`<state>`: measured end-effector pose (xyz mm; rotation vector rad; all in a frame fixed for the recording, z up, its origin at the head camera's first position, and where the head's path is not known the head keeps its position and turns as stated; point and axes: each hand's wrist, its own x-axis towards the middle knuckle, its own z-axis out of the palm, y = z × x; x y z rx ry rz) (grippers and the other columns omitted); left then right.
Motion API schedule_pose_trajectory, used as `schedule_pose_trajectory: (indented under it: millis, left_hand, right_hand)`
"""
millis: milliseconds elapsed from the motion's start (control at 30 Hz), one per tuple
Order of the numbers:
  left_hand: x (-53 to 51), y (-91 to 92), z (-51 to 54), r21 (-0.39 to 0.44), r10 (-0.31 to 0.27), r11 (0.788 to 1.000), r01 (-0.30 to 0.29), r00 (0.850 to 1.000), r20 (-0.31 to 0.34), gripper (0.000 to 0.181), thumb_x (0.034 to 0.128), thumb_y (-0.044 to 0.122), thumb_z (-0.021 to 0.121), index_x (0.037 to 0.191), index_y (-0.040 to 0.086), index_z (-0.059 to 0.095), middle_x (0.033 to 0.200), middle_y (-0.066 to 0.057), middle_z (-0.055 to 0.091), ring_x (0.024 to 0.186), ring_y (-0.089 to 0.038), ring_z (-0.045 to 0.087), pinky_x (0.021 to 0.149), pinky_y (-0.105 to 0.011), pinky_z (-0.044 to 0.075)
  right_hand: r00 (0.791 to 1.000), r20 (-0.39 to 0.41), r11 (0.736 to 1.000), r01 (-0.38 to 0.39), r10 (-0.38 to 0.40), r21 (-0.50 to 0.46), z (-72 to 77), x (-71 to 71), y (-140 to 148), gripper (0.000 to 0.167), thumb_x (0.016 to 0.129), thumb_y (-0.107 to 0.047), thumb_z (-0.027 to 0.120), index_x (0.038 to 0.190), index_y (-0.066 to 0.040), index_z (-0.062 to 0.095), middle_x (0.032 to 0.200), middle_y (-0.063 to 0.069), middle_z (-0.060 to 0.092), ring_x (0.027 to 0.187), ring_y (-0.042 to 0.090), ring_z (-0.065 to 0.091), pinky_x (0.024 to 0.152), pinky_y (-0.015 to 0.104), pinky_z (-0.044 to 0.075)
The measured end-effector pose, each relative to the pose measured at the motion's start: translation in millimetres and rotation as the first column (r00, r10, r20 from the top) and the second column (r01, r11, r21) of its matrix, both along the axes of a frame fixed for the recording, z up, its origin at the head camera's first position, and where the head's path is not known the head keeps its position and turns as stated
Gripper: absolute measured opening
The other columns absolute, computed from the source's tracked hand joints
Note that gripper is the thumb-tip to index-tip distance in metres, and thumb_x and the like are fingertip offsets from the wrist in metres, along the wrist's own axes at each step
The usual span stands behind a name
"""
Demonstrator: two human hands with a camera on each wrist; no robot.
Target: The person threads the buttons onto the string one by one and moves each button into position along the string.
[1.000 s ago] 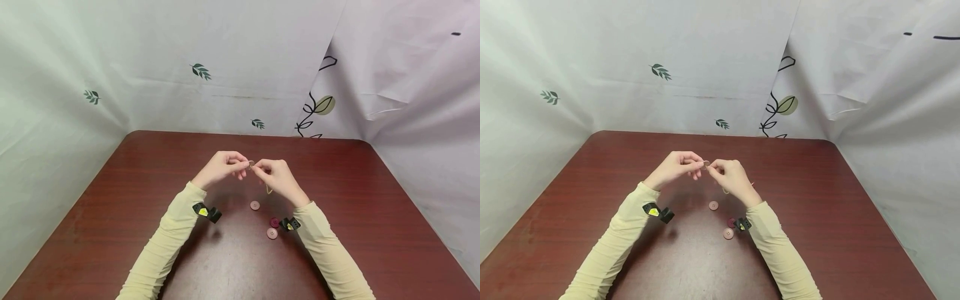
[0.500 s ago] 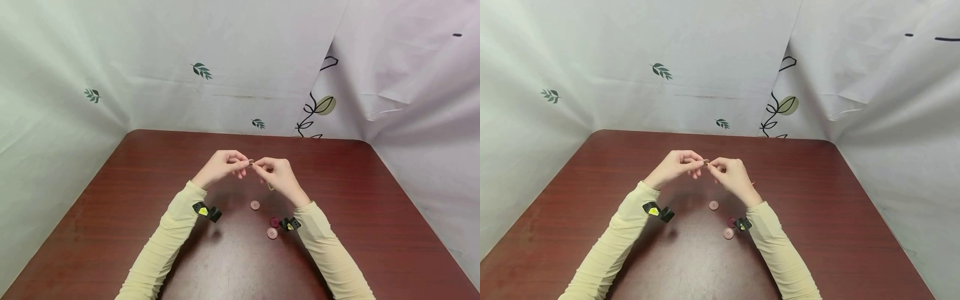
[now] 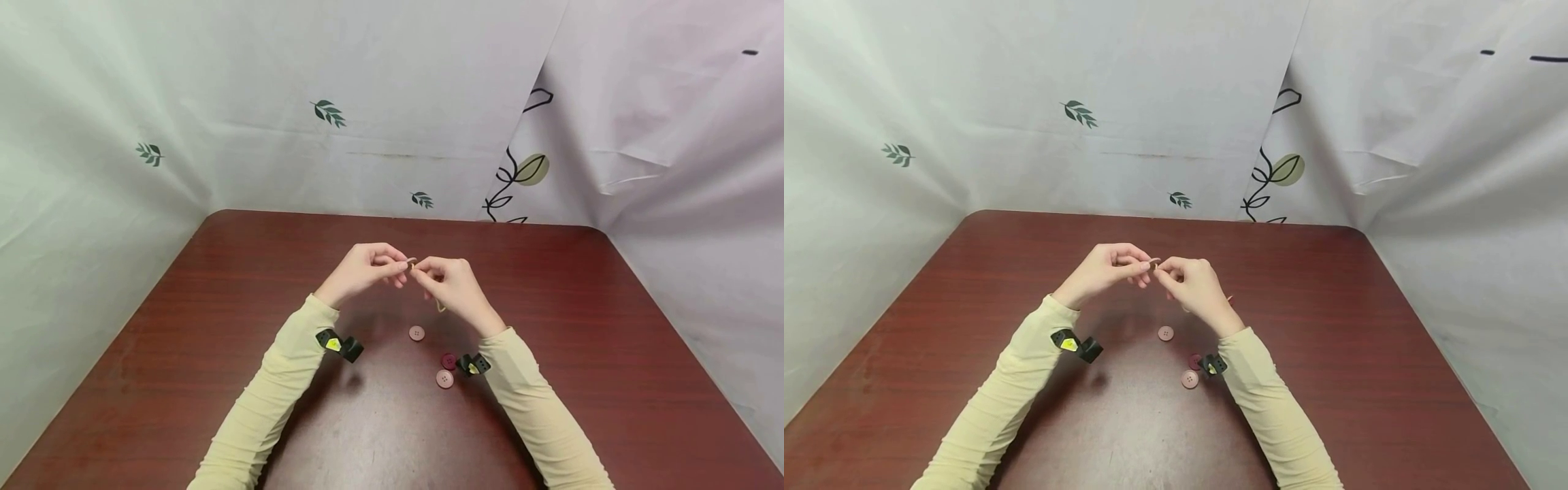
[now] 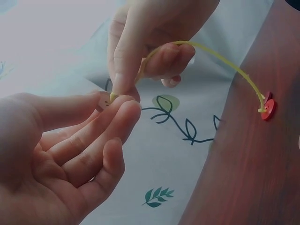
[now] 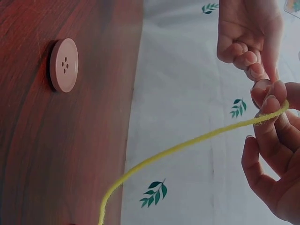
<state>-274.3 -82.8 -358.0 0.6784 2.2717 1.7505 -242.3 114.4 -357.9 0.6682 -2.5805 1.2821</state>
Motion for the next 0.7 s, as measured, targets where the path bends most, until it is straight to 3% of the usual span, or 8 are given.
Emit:
schedule_pose_trajectory:
  millis: [700]
  left_hand:
    - [0.5, 2.6, -0.7, 0.001, -0.016, 1.000, 0.016, 0.999, -0.028, 0.018, 0.0915, 0.011, 0.065, 0.105, -0.001, 0.065, 0.083, -0.013, 0.073, 0.071, -0.013, 0.070, 0.072, -0.033, 0.057]
  right_hand:
    - [0.999, -0.032, 0.999, 0.039, -0.038, 0.017, -1.7, -1.2, -0.2, 0.012, 0.093, -0.016, 0.062, 0.087, -0.010, 0.071, 0.052, 0.001, 0.055, 0.037, 0.006, 0.040, 0.039, 0.021, 0.030]
